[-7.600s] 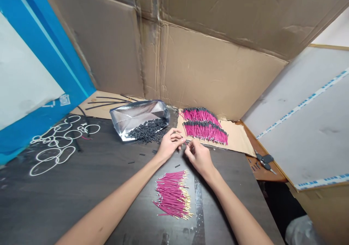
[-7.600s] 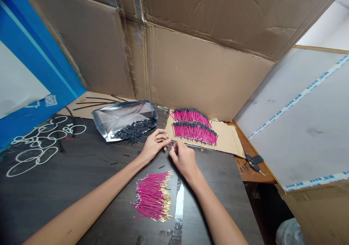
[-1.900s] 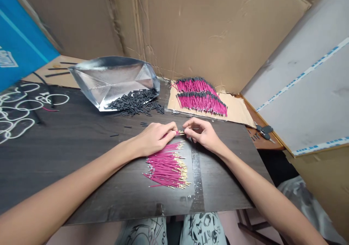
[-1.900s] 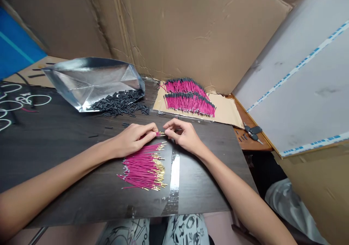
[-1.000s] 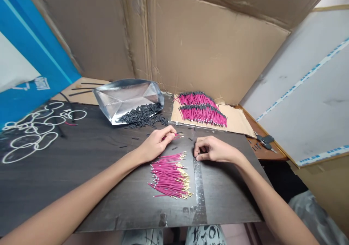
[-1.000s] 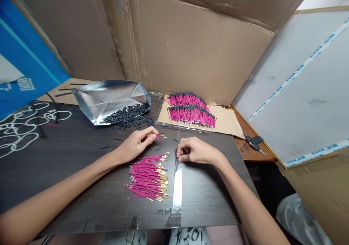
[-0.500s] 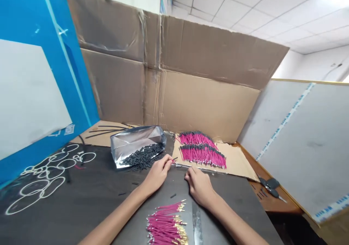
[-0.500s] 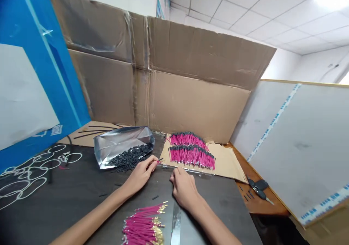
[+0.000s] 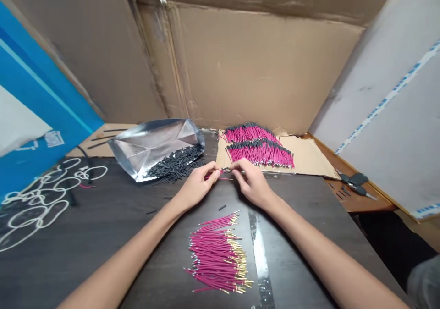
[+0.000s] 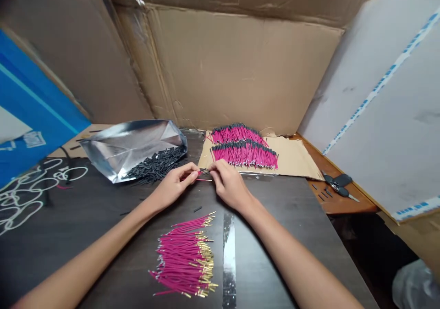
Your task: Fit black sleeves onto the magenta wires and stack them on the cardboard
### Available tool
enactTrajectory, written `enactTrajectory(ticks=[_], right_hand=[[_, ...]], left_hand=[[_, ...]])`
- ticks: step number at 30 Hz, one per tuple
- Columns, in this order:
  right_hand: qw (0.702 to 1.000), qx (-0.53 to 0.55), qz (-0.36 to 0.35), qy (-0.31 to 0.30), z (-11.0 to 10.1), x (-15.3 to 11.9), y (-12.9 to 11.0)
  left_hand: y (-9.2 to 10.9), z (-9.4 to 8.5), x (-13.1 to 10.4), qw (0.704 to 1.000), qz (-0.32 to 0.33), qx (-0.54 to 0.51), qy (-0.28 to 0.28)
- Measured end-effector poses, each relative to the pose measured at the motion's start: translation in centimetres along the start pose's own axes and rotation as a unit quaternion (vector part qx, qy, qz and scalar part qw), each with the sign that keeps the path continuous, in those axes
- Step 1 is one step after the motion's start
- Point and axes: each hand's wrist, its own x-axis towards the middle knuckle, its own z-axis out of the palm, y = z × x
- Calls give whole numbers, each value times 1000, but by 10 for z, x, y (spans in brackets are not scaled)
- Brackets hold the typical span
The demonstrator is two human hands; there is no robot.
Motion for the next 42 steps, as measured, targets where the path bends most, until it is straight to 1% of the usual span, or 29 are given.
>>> enactTrajectory(ticks=[3,6,11,16,19,25,31,38,40,42], right_hand=[[999,19,22,13,-4,0,-2],[999,33,38,1,-5,0,-2],[995,64,78,1,-5,-2,-2],[992,71,101,-1,-6,-2,-4],[991,73,112,17,-7,-2,-6],[988,87,123,45,-8,-1,-8],[988,89,123,35,-9,-2,-6],[990,88,109,18,-9,-2,-5],[987,105,116,17,-9,-2,-2],[980,146,136,13,-9,0,2]], left_hand=[[1,1,1,1000,-9,12,1],[2,2,0,1000,-11,28,3],[4,3,-1,999,-8,43,-5],[5,3,0,998,-3,56,0],[4,3,-1,998,8,64,1],[3,5,-1,997,14,74,3],[3,6,0,996,15,86,6],[6,8,-1,993,34,112,-1],[7,9,-2,993,39,112,1],[7,9,-2,993,43,109,3]])
